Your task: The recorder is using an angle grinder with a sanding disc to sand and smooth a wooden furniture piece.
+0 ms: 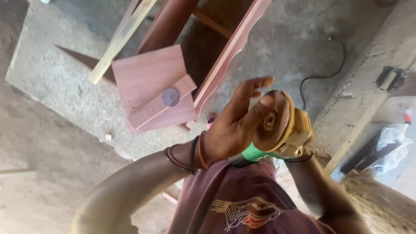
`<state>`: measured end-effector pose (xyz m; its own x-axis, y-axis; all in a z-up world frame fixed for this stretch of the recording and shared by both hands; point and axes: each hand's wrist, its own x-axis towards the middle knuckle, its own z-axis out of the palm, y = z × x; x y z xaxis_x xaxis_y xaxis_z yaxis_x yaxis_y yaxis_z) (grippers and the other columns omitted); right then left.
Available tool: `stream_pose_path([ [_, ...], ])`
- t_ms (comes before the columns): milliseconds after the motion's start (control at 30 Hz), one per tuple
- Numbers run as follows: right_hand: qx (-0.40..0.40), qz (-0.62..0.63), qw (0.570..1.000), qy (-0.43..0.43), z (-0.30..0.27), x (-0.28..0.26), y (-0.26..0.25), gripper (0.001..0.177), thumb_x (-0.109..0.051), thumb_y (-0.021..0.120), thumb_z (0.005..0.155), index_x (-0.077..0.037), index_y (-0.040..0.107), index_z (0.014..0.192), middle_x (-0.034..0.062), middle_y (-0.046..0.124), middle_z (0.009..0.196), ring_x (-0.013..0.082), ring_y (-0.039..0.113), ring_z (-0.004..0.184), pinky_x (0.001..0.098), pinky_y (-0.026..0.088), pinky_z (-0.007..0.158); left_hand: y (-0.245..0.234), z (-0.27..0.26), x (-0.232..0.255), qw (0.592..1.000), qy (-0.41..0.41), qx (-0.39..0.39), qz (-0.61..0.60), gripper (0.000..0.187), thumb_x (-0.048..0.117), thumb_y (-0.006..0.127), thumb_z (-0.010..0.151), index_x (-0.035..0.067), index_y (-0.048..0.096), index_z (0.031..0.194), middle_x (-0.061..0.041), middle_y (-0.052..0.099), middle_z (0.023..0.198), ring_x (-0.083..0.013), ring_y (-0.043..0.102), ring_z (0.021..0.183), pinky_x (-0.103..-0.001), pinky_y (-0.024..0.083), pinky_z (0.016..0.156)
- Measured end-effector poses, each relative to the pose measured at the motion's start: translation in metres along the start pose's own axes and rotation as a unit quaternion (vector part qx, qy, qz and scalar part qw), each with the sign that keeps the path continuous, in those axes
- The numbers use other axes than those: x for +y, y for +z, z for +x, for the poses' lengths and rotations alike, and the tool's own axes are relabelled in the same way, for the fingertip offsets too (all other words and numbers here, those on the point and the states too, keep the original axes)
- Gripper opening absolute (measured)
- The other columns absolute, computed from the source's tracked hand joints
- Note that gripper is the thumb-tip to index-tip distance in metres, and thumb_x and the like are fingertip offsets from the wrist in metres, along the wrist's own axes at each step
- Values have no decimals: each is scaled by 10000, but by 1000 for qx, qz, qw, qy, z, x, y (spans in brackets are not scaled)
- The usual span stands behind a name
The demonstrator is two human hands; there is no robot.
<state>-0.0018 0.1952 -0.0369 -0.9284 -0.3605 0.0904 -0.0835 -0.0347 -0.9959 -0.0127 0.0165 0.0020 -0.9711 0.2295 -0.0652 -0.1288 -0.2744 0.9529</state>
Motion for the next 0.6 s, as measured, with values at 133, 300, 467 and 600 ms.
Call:
stream_pose_path([
  [133, 105, -180, 974, -85, 27, 7, -6, 629, -489, 700, 996, -3, 420, 1281, 194, 582, 1071, 334, 636, 924, 423, 540, 752, -2, 41, 8, 948, 220, -116, 198, 518, 133, 675, 1051, 117, 435, 1510, -141, 487, 1508, -219, 469, 1422, -344, 374, 1228],
  [300, -66, 570, 813, 103, 23, 63, -20, 587, -634, 533, 1033, -110, 587, 1291, 200, 683, 817, 295, 625, 587, 411, 529, 559, 2, 83, 9, 883, 232, -233, 333, 609, 138, 796, 902, 220, 562, 1458, -60, 627, 1360, -260, 563, 1347, -434, 436, 1198],
  [467, -102, 590, 796, 83, 12, 100, -35, 549, -587, 519, 1050, -96, 607, 1280, 160, 691, 876, 268, 645, 623, 417, 506, 649, 5, 89, 2, 908, 109, -191, 356, 395, 324, 760, 932, 145, 641, 1263, -105, 725, 1159, -279, 702, 1101, -400, 568, 947],
  [600, -138, 608, 780, 61, 3, 115, -48, 514, -539, 506, 1066, -82, 627, 1268, 119, 699, 935, 241, 665, 659, 423, 482, 740, 5, 92, 31, 843, -93, -181, 497, 485, 557, 622, 1010, 87, 738, 1038, -179, 798, 983, -302, 773, 891, -402, 597, 796],
])
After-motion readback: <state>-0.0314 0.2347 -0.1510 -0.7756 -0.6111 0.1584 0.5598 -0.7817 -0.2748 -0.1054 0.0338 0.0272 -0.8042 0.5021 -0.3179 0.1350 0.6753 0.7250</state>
